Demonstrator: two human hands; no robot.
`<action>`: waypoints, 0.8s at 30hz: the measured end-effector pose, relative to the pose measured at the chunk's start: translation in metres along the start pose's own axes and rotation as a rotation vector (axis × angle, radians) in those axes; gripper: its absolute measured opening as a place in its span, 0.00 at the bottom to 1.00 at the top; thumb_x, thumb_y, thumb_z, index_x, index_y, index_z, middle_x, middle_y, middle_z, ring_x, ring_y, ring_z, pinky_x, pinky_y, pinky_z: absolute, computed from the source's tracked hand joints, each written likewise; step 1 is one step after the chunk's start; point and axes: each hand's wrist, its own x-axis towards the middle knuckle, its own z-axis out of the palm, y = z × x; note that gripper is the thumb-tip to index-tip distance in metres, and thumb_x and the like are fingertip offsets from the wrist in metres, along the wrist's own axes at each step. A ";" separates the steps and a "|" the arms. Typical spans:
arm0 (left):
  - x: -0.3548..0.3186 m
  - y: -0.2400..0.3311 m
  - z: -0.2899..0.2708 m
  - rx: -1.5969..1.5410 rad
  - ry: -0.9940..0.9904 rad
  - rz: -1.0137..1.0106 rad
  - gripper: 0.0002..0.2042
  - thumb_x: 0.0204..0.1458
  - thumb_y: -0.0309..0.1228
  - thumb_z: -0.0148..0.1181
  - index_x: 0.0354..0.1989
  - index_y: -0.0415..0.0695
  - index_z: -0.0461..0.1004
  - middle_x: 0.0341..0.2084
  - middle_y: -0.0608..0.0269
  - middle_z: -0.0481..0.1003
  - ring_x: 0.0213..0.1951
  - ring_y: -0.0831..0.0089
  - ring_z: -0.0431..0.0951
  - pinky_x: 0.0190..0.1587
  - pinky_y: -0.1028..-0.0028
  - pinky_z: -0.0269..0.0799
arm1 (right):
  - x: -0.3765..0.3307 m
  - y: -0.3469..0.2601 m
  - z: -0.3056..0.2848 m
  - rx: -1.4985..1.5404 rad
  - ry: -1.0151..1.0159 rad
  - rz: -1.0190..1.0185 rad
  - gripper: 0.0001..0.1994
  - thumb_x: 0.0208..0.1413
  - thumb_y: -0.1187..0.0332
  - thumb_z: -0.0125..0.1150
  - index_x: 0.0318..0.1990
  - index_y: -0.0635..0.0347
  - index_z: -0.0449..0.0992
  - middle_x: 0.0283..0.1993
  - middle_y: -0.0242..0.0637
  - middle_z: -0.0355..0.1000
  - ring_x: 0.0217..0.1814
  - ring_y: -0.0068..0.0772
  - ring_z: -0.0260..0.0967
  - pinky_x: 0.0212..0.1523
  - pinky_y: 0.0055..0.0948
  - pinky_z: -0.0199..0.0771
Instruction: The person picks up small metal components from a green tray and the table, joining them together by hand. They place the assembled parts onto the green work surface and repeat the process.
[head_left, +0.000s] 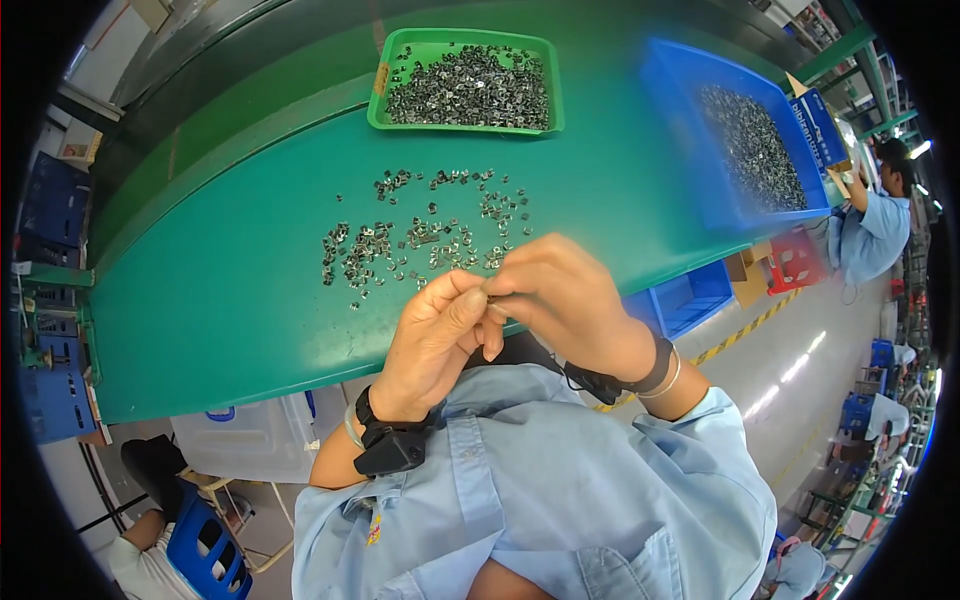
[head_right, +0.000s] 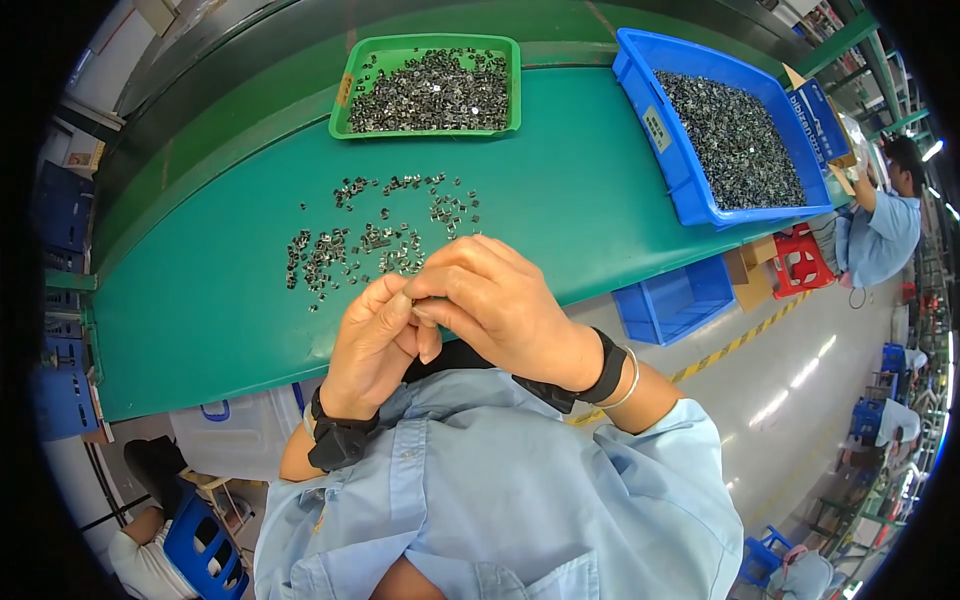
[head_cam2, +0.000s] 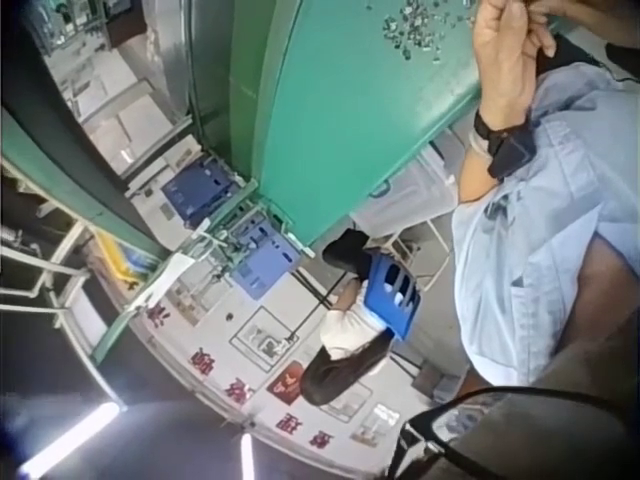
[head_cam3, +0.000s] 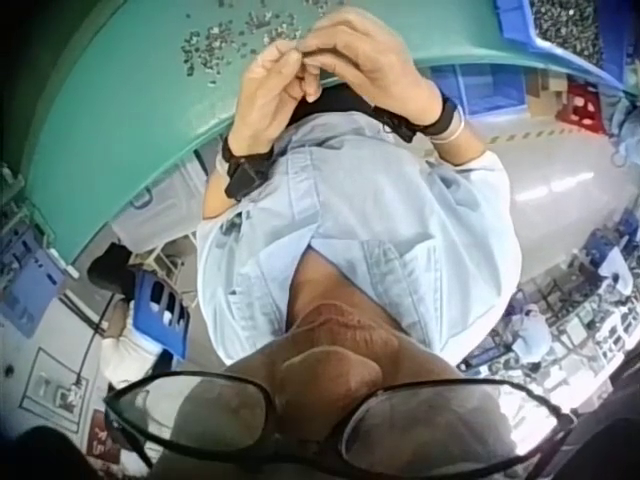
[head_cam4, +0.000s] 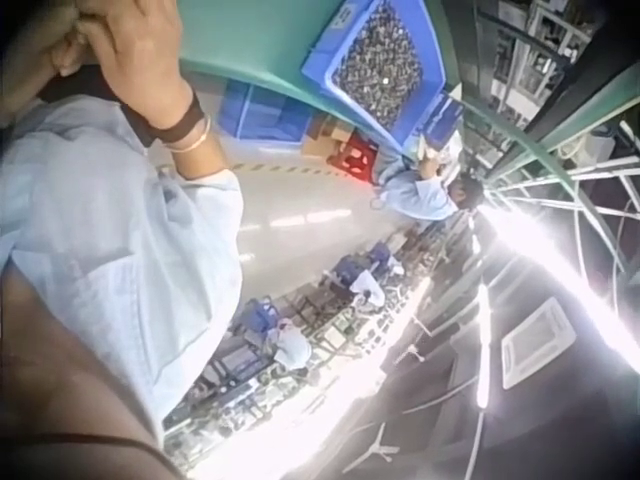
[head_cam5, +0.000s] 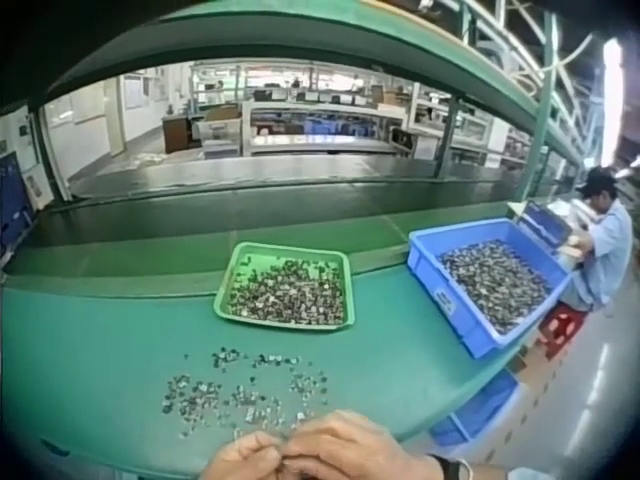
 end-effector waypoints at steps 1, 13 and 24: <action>0.000 0.000 0.000 0.048 0.017 0.001 0.09 0.59 0.33 0.50 0.39 0.39 0.68 0.29 0.61 0.73 0.25 0.74 0.71 0.27 0.75 0.68 | 0.000 -0.001 -0.001 -0.040 -0.011 -0.014 0.12 0.40 0.78 0.66 0.35 0.60 0.74 0.35 0.36 0.71 0.36 0.37 0.69 0.34 0.30 0.70; 0.002 -0.003 0.012 0.206 0.136 0.048 0.07 0.59 0.29 0.48 0.38 0.37 0.67 0.27 0.59 0.72 0.25 0.74 0.72 0.27 0.75 0.68 | -0.011 0.012 -0.002 -0.017 0.078 -0.026 0.09 0.45 0.73 0.65 0.35 0.58 0.74 0.34 0.35 0.70 0.36 0.37 0.70 0.35 0.31 0.70; 0.010 -0.009 0.015 0.166 -0.056 0.125 0.06 0.58 0.30 0.51 0.33 0.40 0.64 0.24 0.62 0.68 0.21 0.75 0.69 0.22 0.75 0.66 | -0.023 0.014 0.003 0.250 0.173 -0.017 0.06 0.49 0.73 0.62 0.35 0.59 0.72 0.34 0.35 0.69 0.37 0.36 0.69 0.35 0.32 0.70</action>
